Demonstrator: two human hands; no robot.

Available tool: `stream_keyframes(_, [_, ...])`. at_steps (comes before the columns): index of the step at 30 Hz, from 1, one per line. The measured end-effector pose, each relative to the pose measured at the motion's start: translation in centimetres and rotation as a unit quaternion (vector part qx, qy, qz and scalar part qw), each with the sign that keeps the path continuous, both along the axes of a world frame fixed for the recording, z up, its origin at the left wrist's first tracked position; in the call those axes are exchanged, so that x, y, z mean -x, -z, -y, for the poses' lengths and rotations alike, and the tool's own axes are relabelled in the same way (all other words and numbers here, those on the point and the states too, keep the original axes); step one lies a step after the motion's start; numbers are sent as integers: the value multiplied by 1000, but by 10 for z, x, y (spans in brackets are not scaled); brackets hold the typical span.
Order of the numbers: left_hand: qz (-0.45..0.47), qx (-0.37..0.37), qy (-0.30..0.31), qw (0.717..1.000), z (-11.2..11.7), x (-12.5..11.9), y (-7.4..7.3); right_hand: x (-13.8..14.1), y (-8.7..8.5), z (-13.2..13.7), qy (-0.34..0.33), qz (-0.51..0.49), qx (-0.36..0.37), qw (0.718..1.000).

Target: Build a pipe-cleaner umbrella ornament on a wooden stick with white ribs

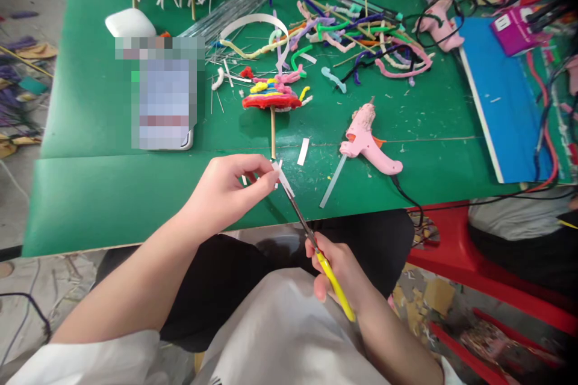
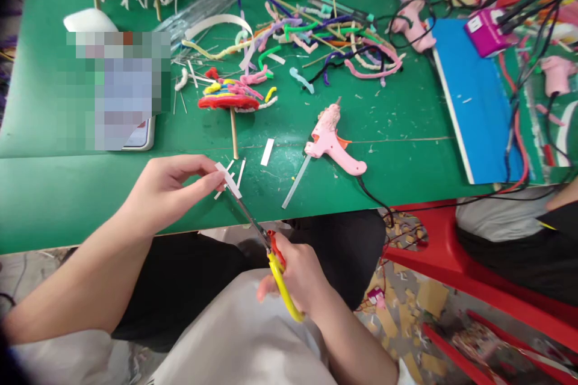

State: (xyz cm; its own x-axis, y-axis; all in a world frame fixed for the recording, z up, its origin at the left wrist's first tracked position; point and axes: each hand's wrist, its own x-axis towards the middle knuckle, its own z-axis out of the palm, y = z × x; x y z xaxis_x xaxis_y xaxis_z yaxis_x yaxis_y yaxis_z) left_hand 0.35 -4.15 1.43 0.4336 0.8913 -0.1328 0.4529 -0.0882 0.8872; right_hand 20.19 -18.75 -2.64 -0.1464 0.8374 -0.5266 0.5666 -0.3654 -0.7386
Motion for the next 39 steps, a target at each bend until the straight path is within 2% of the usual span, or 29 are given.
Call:
stream_keyframes(3, [0, -3, 2, 1000, -1, 0, -1, -1, 0, -1, 11, -43, 39, 998])
stream_keyframes(8, [1, -8, 5, 1000, 0, 1, -1, -2, 2, -1, 24, -60, 44, 997])
stream_keyframes(22, [1, 1, 7, 1000, 1, 1, 1, 0, 1, -1, 32, -58, 48, 997])
stream_keyframes(32, [2, 0, 6, 1000, 1, 0, 0, -2, 8, 1, 19, -49, 39, 998])
stream_keyframes(39, [-5, 4, 7, 1000, 1, 1, -1, 0, 5, -1, 17, -45, 52, 997])
